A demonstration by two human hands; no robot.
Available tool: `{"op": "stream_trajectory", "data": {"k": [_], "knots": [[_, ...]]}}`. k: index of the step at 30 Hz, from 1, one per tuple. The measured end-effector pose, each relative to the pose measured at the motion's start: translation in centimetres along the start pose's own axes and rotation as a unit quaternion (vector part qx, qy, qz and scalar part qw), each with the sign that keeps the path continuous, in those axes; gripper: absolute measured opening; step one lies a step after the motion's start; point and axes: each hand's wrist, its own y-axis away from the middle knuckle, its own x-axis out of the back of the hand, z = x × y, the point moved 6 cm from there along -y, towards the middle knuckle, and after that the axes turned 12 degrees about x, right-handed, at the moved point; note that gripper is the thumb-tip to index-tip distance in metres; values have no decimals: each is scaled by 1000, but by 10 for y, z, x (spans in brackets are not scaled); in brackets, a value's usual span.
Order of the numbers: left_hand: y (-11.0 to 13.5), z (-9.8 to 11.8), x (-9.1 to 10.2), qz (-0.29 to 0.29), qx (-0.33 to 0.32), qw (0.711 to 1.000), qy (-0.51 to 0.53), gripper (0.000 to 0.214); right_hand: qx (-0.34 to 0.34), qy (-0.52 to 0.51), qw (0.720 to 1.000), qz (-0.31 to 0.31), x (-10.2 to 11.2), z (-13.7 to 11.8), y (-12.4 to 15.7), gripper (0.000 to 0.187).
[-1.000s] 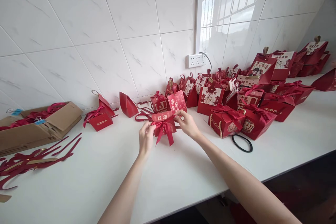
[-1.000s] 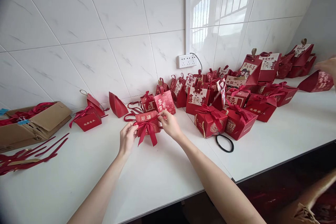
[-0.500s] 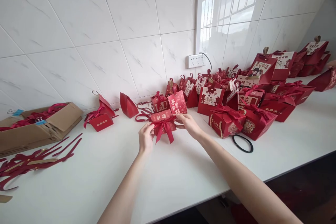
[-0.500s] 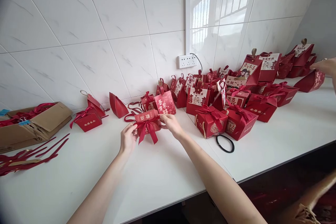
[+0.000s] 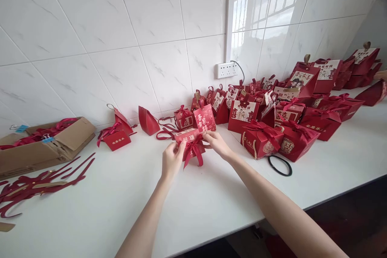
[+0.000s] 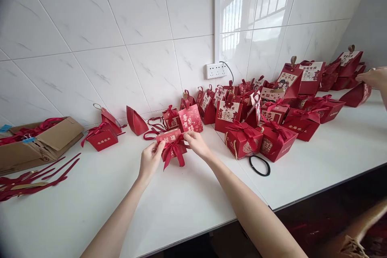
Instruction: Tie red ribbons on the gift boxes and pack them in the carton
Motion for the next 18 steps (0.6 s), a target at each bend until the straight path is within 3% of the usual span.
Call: {"op": "stream_trajectory", "data": {"k": [7, 10, 18], "knots": [[-8, -5, 7, 17, 15, 999, 26, 33, 22, 15, 1000, -15, 0, -1, 1, 35], [-11, -6, 11, 51, 5, 998, 20, 31, 44, 27, 998, -23, -2, 1, -1, 41], [-17, -13, 13, 97, -1, 994, 42, 22, 36, -3, 999, -16, -4, 5, -1, 44]]}}
